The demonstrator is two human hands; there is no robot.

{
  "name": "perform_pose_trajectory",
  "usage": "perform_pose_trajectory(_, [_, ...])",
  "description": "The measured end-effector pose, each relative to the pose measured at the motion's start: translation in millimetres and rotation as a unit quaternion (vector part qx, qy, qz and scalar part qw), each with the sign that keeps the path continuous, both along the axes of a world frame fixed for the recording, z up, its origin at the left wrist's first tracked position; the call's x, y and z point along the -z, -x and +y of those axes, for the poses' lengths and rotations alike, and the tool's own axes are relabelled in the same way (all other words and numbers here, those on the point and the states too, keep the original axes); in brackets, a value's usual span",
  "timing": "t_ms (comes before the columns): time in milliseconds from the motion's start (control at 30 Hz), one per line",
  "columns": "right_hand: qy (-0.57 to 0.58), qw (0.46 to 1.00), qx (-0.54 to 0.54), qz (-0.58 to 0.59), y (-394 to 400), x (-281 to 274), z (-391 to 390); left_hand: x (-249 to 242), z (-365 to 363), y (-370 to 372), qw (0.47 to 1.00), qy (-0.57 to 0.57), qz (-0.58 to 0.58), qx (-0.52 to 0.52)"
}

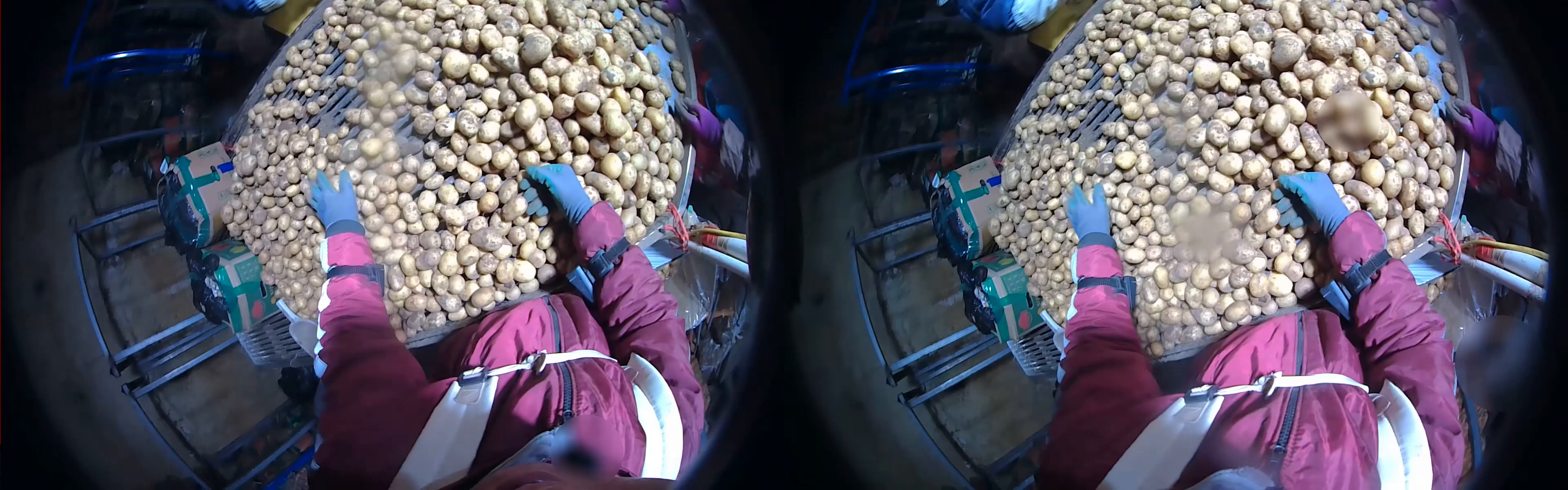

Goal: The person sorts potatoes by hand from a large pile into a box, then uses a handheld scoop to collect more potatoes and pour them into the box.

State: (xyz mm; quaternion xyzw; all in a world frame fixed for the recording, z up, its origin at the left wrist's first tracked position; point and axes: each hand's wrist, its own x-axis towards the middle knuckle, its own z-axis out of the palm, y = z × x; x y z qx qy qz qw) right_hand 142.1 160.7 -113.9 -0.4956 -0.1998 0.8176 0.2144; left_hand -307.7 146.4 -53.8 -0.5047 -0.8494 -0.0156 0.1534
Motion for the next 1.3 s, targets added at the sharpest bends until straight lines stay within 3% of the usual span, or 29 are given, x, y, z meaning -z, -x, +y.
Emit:
perform_pose_trajectory(67, [-0.003, 1.000, -0.009, -0.003, 1, -4, 0, -7, -16, -3, 0.975, 0.044, -0.216, -0.032])
perform_pose_trajectory(100, [-0.008, 1.000, -0.013, -0.007, 0, -3, 1, 12, -19, -5, 0.976, -0.008, -0.217, -0.026])
perform_pose_trajectory(167, [-0.013, 1.000, -0.014, -0.003, 1, -2, 1, 8, -24, -45, 0.979, 0.067, -0.190, -0.011])
perform_pose_trajectory(233, [-0.004, 1.000, -0.023, -0.005, 1, -1, 3, 38, -35, -59, 0.987, -0.078, -0.109, 0.089])
perform_pose_trajectory(300, [-0.009, 1.000, -0.028, 0.003, 2, 5, 3, 50, -38, -86, 0.942, 0.047, -0.319, 0.092])
perform_pose_trajectory(433, [0.005, 1.000, -0.018, -0.006, -1, 11, 5, -2, -60, -190, 0.895, 0.088, -0.414, 0.142])
perform_pose_trajectory(500, [0.003, 1.000, -0.019, -0.003, -2, 12, 5, -37, -79, -206, 0.895, 0.110, -0.401, 0.161])
perform_pose_trajectory(567, [0.001, 1.000, -0.010, -0.003, -2, 16, 3, 20, -110, -152, 0.946, 0.066, -0.161, 0.273])
perform_pose_trajectory(600, [-0.009, 1.000, -0.006, 0.006, -3, 14, 2, 25, -128, -130, 0.946, 0.068, -0.165, 0.271])
perform_pose_trajectory(700, [-0.068, 0.997, 0.007, 0.022, -4, 8, -6, 12, -185, -68, 0.988, -0.014, -0.148, 0.036])
perform_pose_trajectory(767, [-0.067, 0.996, -0.054, 0.034, -12, -7, -17, 25, -204, -72, 0.993, 0.017, -0.114, 0.022])
perform_pose_trajectory(800, [-0.050, 0.991, -0.123, 0.013, -8, -47, -23, 30, -211, -75, 0.996, 0.041, -0.075, 0.009])
perform_pose_trajectory(833, [-0.013, 0.983, -0.165, 0.077, -3, -64, -32, 25, -200, -90, 0.996, 0.045, -0.078, 0.009])
perform_pose_trajectory(900, [0.056, 0.958, -0.268, 0.082, 13, -107, -52, 13, -156, -136, 0.955, -0.012, -0.294, -0.033])
perform_pose_trajectory(967, [0.019, 0.904, -0.398, 0.152, 27, -75, -86, 52, -155, -129, 0.973, 0.038, -0.217, 0.064])
perform_pose_trajectory(1000, [-0.050, 0.875, -0.447, 0.178, 38, -71, -98, 16, -142, -154, 0.950, -0.011, -0.312, 0.015])
perform_pose_trajectory(1033, [-0.120, 0.840, -0.489, 0.202, 51, -66, -106, 20, -146, -153, 0.950, -0.012, -0.312, 0.014])
perform_pose_trajectory(1067, [-0.107, 0.800, -0.556, 0.200, 61, -53, -113, 25, -154, -151, 0.936, -0.011, -0.337, 0.103])
perform_pose_trajectory(1100, [-0.181, 0.788, -0.516, 0.282, 68, -63, -116, 29, -162, -152, 0.912, -0.009, -0.361, 0.193])
perform_pose_trajectory(1167, [-0.167, 0.758, -0.581, 0.245, 81, -73, -124, 17, -172, -150, 0.945, 0.035, -0.239, 0.220])
perform_pose_trajectory(1200, [-0.249, 0.740, -0.596, 0.188, 81, -65, -136, 8, -179, -145, 0.941, 0.001, -0.312, 0.132])
perform_pose_trajectory(1233, [-0.246, 0.740, -0.597, 0.189, 78, -66, -139, -2, -188, -138, 0.924, -0.032, -0.379, 0.041])
perform_pose_trajectory(1267, [-0.241, 0.744, -0.600, 0.169, 75, -69, -139, 9, -204, -125, 0.970, 0.014, -0.221, 0.102])
perform_pose_trajectory(1300, [-0.235, 0.747, -0.603, 0.147, 70, -69, -141, 29, -208, -121, 0.969, 0.015, -0.223, 0.103])
